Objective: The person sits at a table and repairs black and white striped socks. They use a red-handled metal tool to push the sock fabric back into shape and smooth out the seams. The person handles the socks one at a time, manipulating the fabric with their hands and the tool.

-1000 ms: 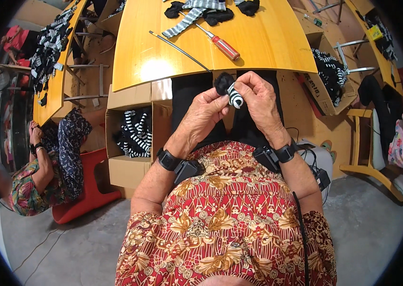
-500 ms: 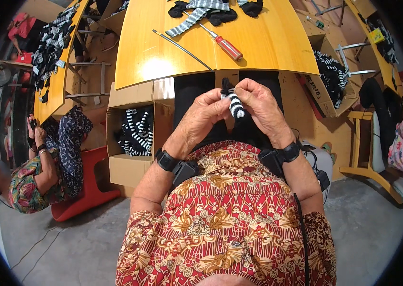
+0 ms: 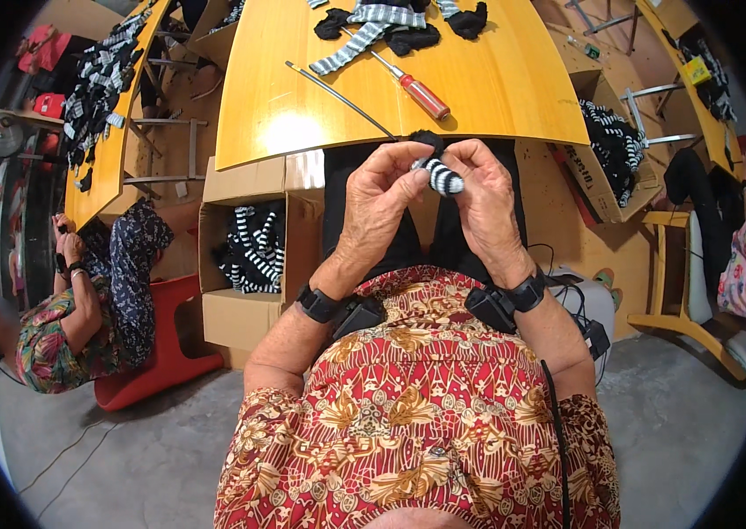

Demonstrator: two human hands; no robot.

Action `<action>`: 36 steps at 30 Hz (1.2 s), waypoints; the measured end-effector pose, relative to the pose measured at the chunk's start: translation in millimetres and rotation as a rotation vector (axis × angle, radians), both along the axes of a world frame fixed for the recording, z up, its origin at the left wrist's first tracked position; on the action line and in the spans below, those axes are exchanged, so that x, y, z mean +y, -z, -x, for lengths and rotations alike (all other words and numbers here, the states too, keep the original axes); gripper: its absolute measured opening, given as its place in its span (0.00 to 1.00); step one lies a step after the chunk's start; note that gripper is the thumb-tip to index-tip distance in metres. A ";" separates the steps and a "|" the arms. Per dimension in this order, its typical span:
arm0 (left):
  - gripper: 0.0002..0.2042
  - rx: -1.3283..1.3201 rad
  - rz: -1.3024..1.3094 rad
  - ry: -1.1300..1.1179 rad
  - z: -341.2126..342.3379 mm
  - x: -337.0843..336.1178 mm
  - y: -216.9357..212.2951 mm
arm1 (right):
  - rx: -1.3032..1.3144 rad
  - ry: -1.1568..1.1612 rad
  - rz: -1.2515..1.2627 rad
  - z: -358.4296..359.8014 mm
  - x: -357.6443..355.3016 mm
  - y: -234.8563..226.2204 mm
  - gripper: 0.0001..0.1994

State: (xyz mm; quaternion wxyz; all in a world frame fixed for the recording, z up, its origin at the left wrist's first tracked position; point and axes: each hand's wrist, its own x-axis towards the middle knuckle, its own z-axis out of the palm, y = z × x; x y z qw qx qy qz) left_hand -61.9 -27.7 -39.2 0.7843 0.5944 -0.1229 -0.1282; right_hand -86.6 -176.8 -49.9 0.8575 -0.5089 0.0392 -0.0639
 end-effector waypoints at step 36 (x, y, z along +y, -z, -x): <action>0.10 0.382 0.456 0.300 -2.5 7.0 -4.4 | 0.021 -0.107 0.056 -3.8 0.7 -5.1 0.03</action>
